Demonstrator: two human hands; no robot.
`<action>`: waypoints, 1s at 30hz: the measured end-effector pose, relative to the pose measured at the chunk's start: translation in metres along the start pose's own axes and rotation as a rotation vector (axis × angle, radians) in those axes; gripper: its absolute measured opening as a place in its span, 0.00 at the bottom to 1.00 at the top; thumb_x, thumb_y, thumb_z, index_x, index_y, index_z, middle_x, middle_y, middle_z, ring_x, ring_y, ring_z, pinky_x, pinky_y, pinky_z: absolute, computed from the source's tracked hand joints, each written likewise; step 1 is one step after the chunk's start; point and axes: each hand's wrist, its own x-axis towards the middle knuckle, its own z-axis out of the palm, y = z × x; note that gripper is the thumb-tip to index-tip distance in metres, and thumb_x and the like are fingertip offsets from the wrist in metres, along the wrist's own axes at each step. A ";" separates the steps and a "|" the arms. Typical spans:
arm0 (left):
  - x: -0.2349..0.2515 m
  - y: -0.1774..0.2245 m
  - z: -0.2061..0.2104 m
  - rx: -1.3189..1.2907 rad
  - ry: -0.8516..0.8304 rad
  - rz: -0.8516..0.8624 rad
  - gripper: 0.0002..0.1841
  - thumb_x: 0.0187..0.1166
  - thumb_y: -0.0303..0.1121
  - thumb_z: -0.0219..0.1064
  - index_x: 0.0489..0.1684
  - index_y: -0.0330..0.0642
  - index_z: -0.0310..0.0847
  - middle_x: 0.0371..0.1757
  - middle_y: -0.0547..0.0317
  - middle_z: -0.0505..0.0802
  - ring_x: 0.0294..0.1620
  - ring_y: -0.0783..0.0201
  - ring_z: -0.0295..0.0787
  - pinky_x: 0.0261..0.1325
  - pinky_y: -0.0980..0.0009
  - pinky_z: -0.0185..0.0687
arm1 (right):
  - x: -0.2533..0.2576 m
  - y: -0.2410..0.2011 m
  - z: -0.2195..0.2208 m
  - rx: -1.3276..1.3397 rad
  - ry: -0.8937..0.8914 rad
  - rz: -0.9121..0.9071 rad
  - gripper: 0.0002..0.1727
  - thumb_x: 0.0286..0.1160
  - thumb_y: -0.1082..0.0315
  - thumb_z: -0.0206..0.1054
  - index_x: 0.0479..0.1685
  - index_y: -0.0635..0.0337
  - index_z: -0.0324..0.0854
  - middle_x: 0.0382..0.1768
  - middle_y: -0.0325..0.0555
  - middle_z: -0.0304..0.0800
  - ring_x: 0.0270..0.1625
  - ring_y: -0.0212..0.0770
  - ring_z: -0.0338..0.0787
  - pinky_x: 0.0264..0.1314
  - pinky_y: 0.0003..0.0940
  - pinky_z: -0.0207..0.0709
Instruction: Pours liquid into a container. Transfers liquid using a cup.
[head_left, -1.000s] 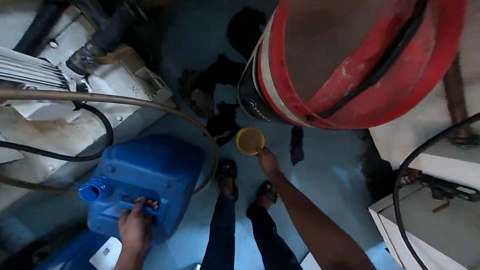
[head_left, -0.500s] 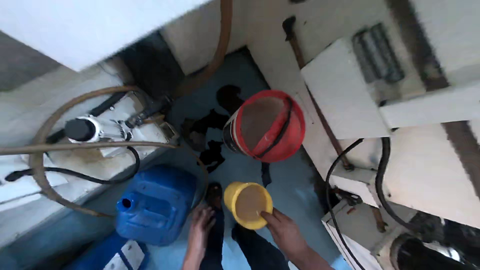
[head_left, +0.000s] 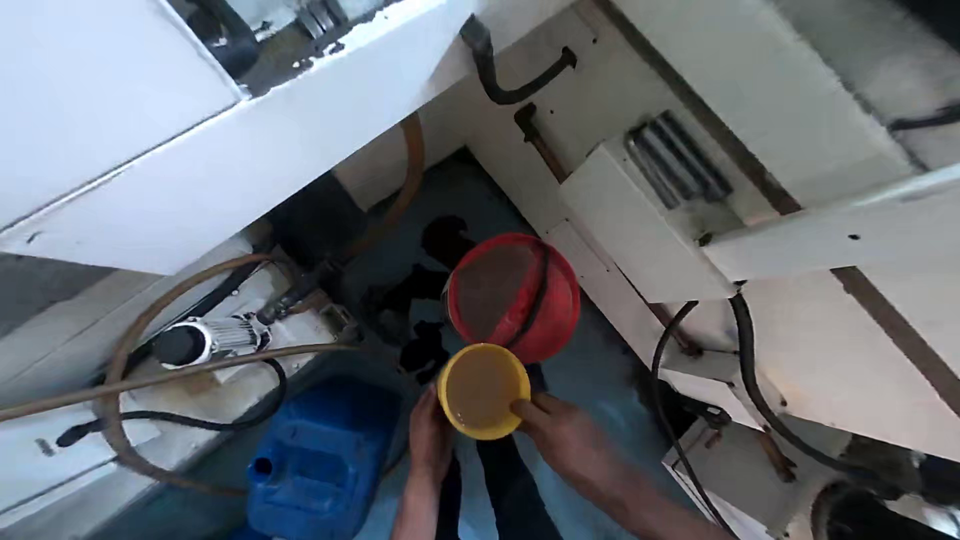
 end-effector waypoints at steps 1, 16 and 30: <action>0.002 0.003 0.003 0.014 0.015 0.006 0.21 0.96 0.38 0.44 0.65 0.30 0.77 0.46 0.48 0.93 0.44 0.60 0.94 0.45 0.62 0.93 | 0.006 0.004 -0.002 0.011 -0.018 0.002 0.05 0.75 0.69 0.70 0.45 0.58 0.88 0.40 0.54 0.93 0.39 0.52 0.96 0.40 0.45 0.91; 0.005 0.047 0.036 0.333 0.317 -0.031 0.24 0.94 0.44 0.53 0.60 0.28 0.83 0.50 0.37 0.91 0.48 0.50 0.92 0.48 0.52 0.91 | 0.085 0.058 -0.032 0.375 -0.510 0.232 0.18 0.89 0.61 0.61 0.63 0.65 0.84 0.53 0.59 0.91 0.57 0.54 0.91 0.68 0.51 0.80; -0.029 0.046 0.053 0.408 0.408 -0.077 0.22 0.93 0.41 0.56 0.78 0.37 0.74 0.64 0.33 0.87 0.51 0.43 0.93 0.46 0.47 0.93 | 0.113 0.091 -0.022 0.585 -0.610 0.391 0.29 0.82 0.48 0.69 0.69 0.63 0.78 0.57 0.56 0.89 0.59 0.45 0.90 0.68 0.43 0.82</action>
